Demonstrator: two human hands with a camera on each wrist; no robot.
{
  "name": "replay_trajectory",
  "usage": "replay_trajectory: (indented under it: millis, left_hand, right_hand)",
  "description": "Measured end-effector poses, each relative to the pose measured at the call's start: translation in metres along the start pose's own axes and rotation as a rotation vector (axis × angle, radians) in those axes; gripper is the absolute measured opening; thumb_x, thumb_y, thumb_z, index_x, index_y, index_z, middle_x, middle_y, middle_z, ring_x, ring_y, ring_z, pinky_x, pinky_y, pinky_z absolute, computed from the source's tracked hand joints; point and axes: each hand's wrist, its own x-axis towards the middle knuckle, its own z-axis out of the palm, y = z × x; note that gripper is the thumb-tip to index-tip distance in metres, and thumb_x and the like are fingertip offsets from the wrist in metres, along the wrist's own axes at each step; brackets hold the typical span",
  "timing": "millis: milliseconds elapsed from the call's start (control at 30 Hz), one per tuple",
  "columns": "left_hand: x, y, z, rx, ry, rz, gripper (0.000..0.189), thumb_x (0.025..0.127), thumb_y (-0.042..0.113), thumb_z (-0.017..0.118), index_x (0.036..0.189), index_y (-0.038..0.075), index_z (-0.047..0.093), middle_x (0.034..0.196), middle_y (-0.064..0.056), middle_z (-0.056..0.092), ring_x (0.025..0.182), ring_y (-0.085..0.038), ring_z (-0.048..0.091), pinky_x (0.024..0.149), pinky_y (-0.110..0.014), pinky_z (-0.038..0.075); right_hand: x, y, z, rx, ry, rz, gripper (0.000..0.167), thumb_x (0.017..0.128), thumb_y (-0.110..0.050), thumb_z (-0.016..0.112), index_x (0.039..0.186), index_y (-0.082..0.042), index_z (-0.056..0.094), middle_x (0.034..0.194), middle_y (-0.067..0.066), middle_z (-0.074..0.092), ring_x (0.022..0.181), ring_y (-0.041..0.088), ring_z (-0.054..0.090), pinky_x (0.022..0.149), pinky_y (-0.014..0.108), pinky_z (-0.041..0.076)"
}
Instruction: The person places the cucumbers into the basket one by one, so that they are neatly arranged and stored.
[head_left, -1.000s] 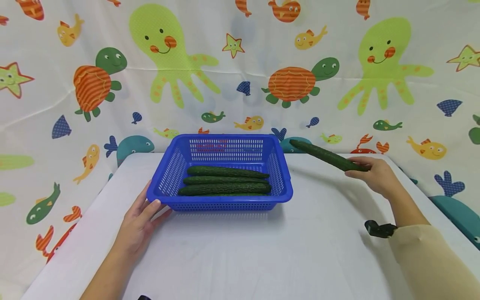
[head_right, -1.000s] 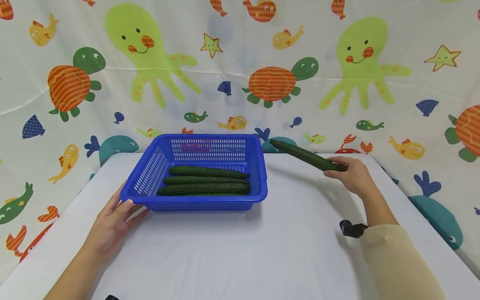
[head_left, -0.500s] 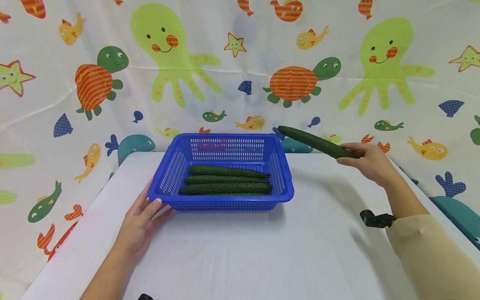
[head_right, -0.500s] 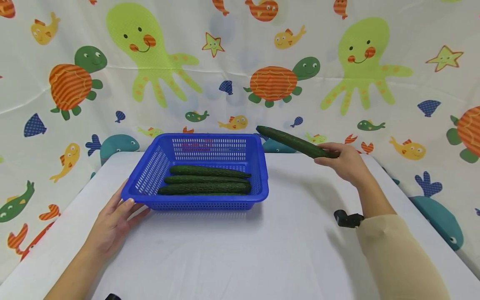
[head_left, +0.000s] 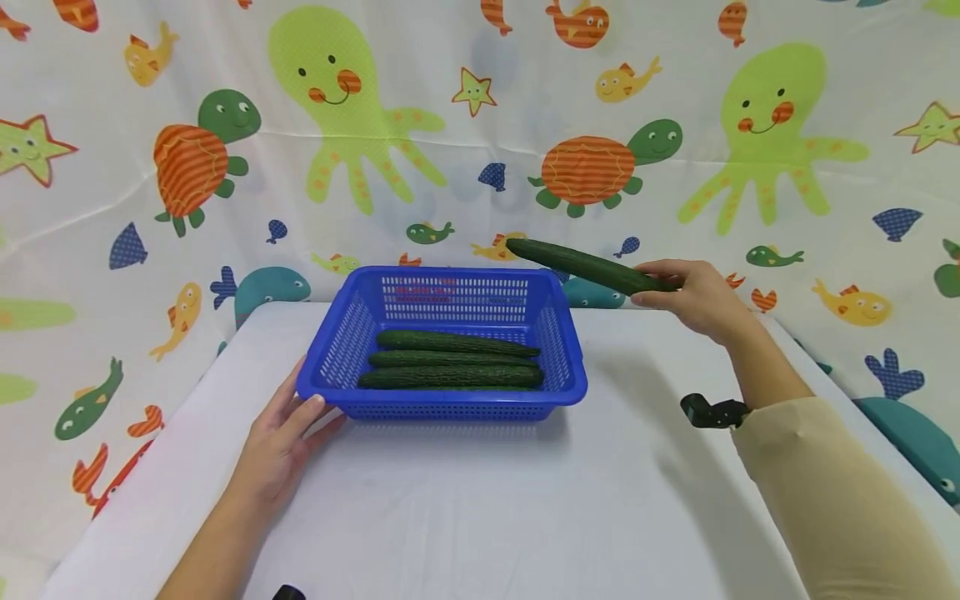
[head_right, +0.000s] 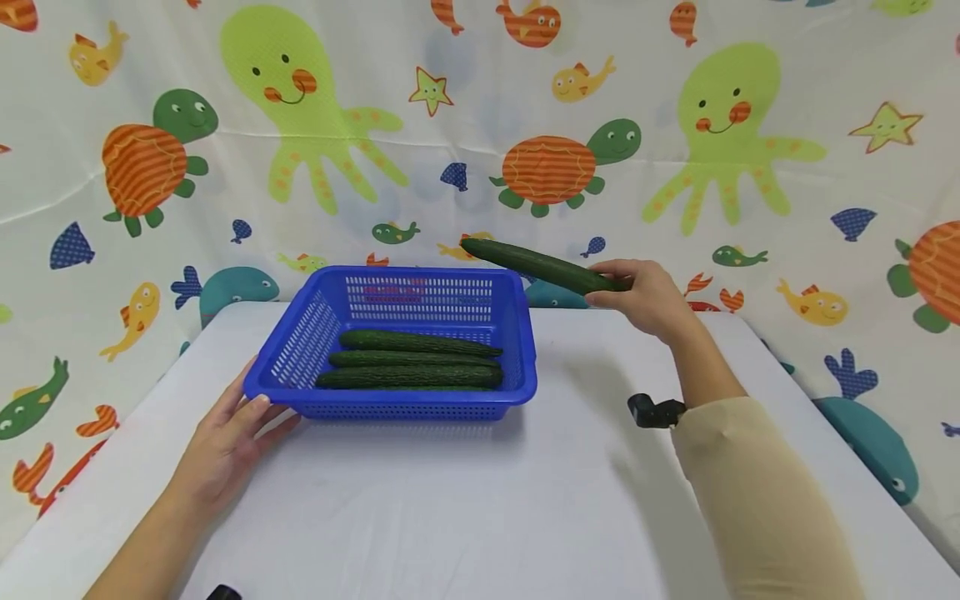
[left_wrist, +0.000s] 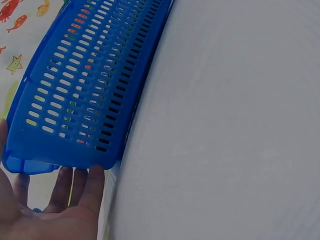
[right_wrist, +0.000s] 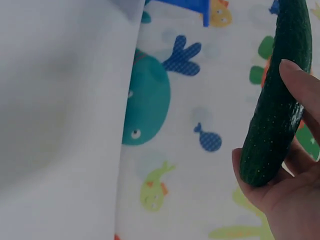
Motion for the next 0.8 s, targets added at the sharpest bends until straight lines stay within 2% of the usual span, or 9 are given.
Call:
replay_trajectory:
  millis: [133, 267, 400, 667, 800]
  left_hand:
    - [0.001, 0.000, 0.001, 0.000, 0.002, 0.001, 0.062, 0.111, 0.019, 0.048, 0.166, 0.028, 0.022, 0.152, 0.004, 0.047, 0.124, -0.003, 0.063, 0.099, -0.025, 0.057]
    - [0.002, 0.000, 0.002, -0.007, -0.005, 0.004, 0.062, 0.111, 0.019, 0.048, 0.167, 0.027, 0.022, 0.151, 0.004, 0.048, 0.124, -0.004, 0.063, 0.099, -0.026, 0.056]
    - [0.001, -0.001, 0.002, -0.005, 0.003, -0.004, 0.062, 0.111, 0.020, 0.048, 0.167, 0.026, 0.022, 0.151, 0.005, 0.048, 0.124, -0.003, 0.063, 0.099, -0.026, 0.056]
    - [-0.002, -0.001, 0.001, 0.034, 0.008, -0.025, 0.062, 0.111, 0.022, 0.047, 0.167, 0.028, 0.021, 0.160, -0.003, 0.038, 0.127, -0.002, 0.061, 0.100, -0.025, 0.056]
    - [-0.001, -0.001, 0.001, 0.019, 0.004, -0.006, 0.061, 0.111, 0.021, 0.047, 0.167, 0.028, 0.021, 0.157, 0.000, 0.042, 0.127, -0.003, 0.061, 0.100, -0.025, 0.056]
  right_hand:
    - [0.010, -0.017, 0.007, 0.003, -0.010, -0.022, 0.055, 0.097, -0.034, 0.073, 0.147, -0.014, 0.058, 0.130, 0.022, 0.060, 0.115, 0.037, 0.053, 0.092, 0.046, 0.049]
    - [0.018, -0.030, 0.012, -0.010, -0.016, -0.061, 0.051, 0.098, -0.029, 0.072, 0.145, -0.013, 0.060, 0.127, 0.020, 0.061, 0.112, 0.035, 0.054, 0.089, 0.042, 0.049]
    - [0.028, -0.040, 0.020, 0.021, -0.026, -0.090, 0.049, 0.097, -0.028, 0.073, 0.142, -0.012, 0.062, 0.127, 0.019, 0.062, 0.112, 0.033, 0.055, 0.092, 0.041, 0.050]
    - [0.047, -0.069, 0.034, 0.059, -0.022, -0.133, 0.047, 0.096, -0.028, 0.074, 0.140, -0.013, 0.064, 0.124, 0.016, 0.066, 0.113, 0.032, 0.058, 0.097, 0.045, 0.050]
    - [0.057, -0.087, 0.042, 0.113, -0.023, -0.144, 0.049, 0.096, -0.028, 0.074, 0.141, -0.013, 0.063, 0.127, 0.016, 0.065, 0.114, 0.032, 0.060, 0.099, 0.046, 0.051]
